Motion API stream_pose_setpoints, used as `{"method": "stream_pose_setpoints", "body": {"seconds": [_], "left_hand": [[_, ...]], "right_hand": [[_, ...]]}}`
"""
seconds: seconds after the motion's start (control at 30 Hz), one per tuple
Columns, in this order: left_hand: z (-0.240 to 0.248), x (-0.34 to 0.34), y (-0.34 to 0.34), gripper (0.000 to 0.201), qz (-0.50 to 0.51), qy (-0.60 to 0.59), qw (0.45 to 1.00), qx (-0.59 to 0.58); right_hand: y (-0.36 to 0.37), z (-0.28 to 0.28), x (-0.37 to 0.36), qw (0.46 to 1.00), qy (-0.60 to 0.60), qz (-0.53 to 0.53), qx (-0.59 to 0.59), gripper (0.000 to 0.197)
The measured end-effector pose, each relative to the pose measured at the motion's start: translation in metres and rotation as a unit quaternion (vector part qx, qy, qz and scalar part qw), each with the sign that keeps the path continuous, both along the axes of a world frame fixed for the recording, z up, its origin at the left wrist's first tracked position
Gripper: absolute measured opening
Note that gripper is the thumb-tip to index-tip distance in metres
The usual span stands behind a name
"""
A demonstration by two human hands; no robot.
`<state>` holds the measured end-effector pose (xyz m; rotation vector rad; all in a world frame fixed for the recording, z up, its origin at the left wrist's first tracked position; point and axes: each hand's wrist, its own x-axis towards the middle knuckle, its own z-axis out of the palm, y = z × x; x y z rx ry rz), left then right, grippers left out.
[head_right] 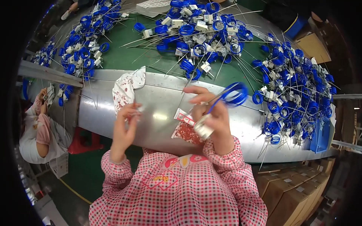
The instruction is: Assembling electronic switch units by inserting blue wires and metal pins into plastic housings.
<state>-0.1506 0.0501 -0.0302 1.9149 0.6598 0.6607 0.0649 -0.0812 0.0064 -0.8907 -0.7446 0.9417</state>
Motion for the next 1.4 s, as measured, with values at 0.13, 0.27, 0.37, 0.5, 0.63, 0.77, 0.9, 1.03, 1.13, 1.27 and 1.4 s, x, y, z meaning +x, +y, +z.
{"method": "stream_pose_setpoints", "body": {"seconds": [0.13, 0.27, 0.37, 0.5, 0.63, 0.77, 0.9, 1.03, 1.13, 1.27, 1.4], "left_hand": [[0.000, -0.027, 0.036, 0.024, -0.020, 0.145, 0.956, 0.253], [0.009, -0.025, 0.043, 0.024, -0.029, 0.229, 0.929, 0.290], [0.013, 0.006, 0.038, 0.018, 0.022, 0.189, 0.939, 0.286], [-0.008, 0.069, 0.034, 0.024, 0.165, 0.212, 0.938, 0.220], [-0.057, 0.105, 0.053, 0.030, 0.180, 0.260, 0.852, 0.418], [-0.068, 0.114, 0.068, 0.019, 0.155, 0.244, 0.882, 0.373], [-0.048, 0.105, 0.053, 0.019, 0.136, 0.150, 0.932, 0.300], [-0.026, 0.099, 0.035, 0.015, 0.136, 0.082, 0.977, 0.142], [-0.012, 0.099, 0.017, 0.010, 0.098, -0.033, 0.995, 0.014], [0.015, 0.096, -0.005, 0.019, 0.022, -0.029, 0.999, 0.011], [0.011, 0.102, -0.024, 0.033, -0.071, -0.005, 0.992, 0.108]], "right_hand": [[-0.013, -0.020, 0.020, 0.982, 0.159, -0.107, 0.004, 0.035], [-0.020, -0.034, 0.030, 0.976, 0.158, -0.144, 0.029, 0.031], [-0.022, -0.037, 0.027, 0.975, 0.084, -0.205, 0.020, 0.032], [-0.022, -0.038, 0.021, 0.965, -0.002, -0.260, 0.047, 0.035], [-0.020, -0.029, 0.009, 0.952, -0.040, -0.299, 0.057, 0.035], [-0.021, -0.024, 0.004, 0.927, -0.031, -0.350, 0.132, 0.032], [-0.024, -0.025, 0.004, 0.915, -0.068, -0.379, 0.122, 0.031], [-0.023, -0.023, -0.002, 0.911, -0.103, -0.383, 0.112, 0.036], [-0.026, -0.020, -0.001, 0.919, -0.126, -0.356, 0.111, 0.036], [-0.022, -0.020, -0.003, 0.926, -0.130, -0.341, 0.094, 0.033], [-0.019, -0.025, 0.016, 0.986, 0.068, -0.143, 0.051, 0.042]]}}
